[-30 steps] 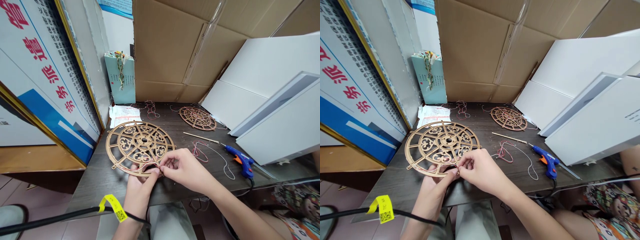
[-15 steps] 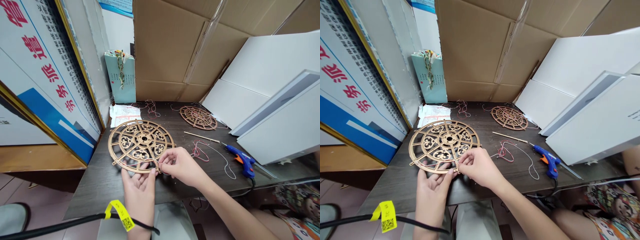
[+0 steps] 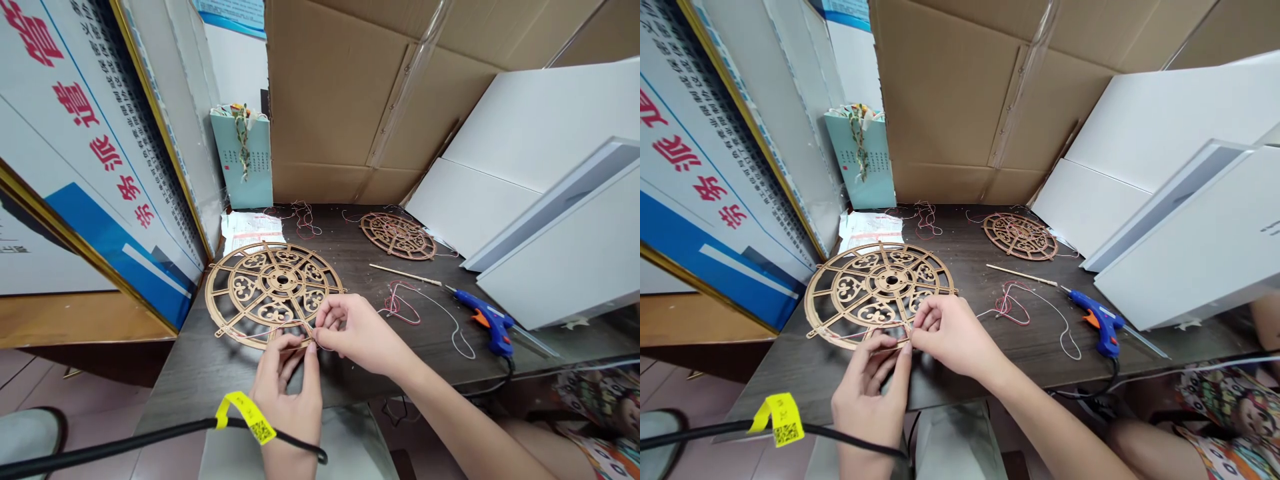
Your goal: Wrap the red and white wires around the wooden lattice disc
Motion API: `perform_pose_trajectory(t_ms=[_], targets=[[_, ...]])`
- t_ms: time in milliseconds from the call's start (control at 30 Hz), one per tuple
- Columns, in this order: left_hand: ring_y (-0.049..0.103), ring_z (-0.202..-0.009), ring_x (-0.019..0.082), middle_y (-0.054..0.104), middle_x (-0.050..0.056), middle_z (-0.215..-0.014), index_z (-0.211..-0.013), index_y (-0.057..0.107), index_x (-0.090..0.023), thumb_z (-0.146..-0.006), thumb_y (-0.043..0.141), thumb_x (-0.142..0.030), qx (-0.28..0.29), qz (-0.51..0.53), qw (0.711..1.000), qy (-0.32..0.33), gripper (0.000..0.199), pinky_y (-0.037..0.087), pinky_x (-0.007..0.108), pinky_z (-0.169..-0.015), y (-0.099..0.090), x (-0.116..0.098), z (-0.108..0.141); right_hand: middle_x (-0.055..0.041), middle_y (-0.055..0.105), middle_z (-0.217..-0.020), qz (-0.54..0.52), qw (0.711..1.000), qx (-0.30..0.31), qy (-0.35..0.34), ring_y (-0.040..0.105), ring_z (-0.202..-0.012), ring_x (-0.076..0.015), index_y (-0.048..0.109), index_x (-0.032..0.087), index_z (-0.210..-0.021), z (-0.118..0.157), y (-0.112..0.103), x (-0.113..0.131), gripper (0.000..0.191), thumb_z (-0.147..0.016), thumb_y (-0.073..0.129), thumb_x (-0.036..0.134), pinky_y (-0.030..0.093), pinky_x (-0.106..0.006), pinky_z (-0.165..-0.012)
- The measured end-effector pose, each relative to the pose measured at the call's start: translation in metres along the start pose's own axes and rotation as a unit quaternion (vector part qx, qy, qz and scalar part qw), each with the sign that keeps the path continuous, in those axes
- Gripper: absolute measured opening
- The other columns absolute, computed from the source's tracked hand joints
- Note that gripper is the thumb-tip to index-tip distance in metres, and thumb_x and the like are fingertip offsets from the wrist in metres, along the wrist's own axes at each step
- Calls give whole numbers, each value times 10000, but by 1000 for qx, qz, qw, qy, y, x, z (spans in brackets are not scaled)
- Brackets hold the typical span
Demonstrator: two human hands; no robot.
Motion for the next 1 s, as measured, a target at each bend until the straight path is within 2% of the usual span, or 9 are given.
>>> perform_pose_trajectory(t_ms=[67, 167, 367, 633, 800, 1000], targets=[[758, -938, 199, 708, 122, -1159, -1031, 706, -185, -892, 734, -330, 20, -45, 999, 12, 203, 630, 320, -917, 0, 1, -4, 28, 581, -645, 10, 1000, 9, 3, 507, -585, -71, 627, 132, -797, -2, -2, 0, 92, -727, 669, 89, 402, -129, -490], [754, -990, 221, 705, 107, -1158, -1027, 754, -205, -894, 724, -313, 32, -87, 994, 51, 174, 620, 342, -953, 0, -2, -9, 25, 582, -648, 24, 999, 28, 1, 505, -573, -76, 622, 140, -801, -5, -4, -2, 79, -746, 676, 121, 403, -134, -469], [752, -872, 189, 686, 67, -1009, -960, 749, -219, -846, 731, -260, 45, -96, 991, 84, 122, 643, 287, -848, -1, -10, -15, -2, 613, -669, 27, 998, 48, 4, 540, -559, -112, 648, 146, -810, -8, -5, -9, 103, -777, 707, 224, 444, -173, -403], [740, -855, 199, 650, 74, -966, -894, 758, -213, -841, 713, -266, 62, -85, 992, 69, 88, 655, 298, -790, 0, -14, -21, -25, 636, -678, 18, 999, 51, -1, 538, -569, -111, 737, 123, -802, -6, -5, -9, 144, -778, 723, 264, 450, -171, -420], [730, -789, 191, 651, 84, -960, -879, 772, -197, -827, 730, -283, 57, -87, 993, 61, 109, 658, 289, -724, 2, -16, -23, -18, 600, -627, 42, 998, 51, 0, 478, -518, -89, 770, 117, -808, -6, -7, -10, 191, -823, 703, 295, 379, -165, -422], [729, -866, 213, 664, 96, -999, -858, 784, -209, -819, 730, -285, 49, -96, 992, 62, 101, 659, 291, -741, 2, -18, -22, -26, 618, -658, 47, 998, 49, -18, 470, -561, -91, 773, 107, -787, -3, -5, -6, 219, -857, 652, 275, 350, -172, -455]])
Point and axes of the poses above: each hand's wrist, its own z-axis away from the middle knuckle, its own y-axis out of the palm, x = y × z, the point moved 6 cm from there along -z, towards the middle knuckle
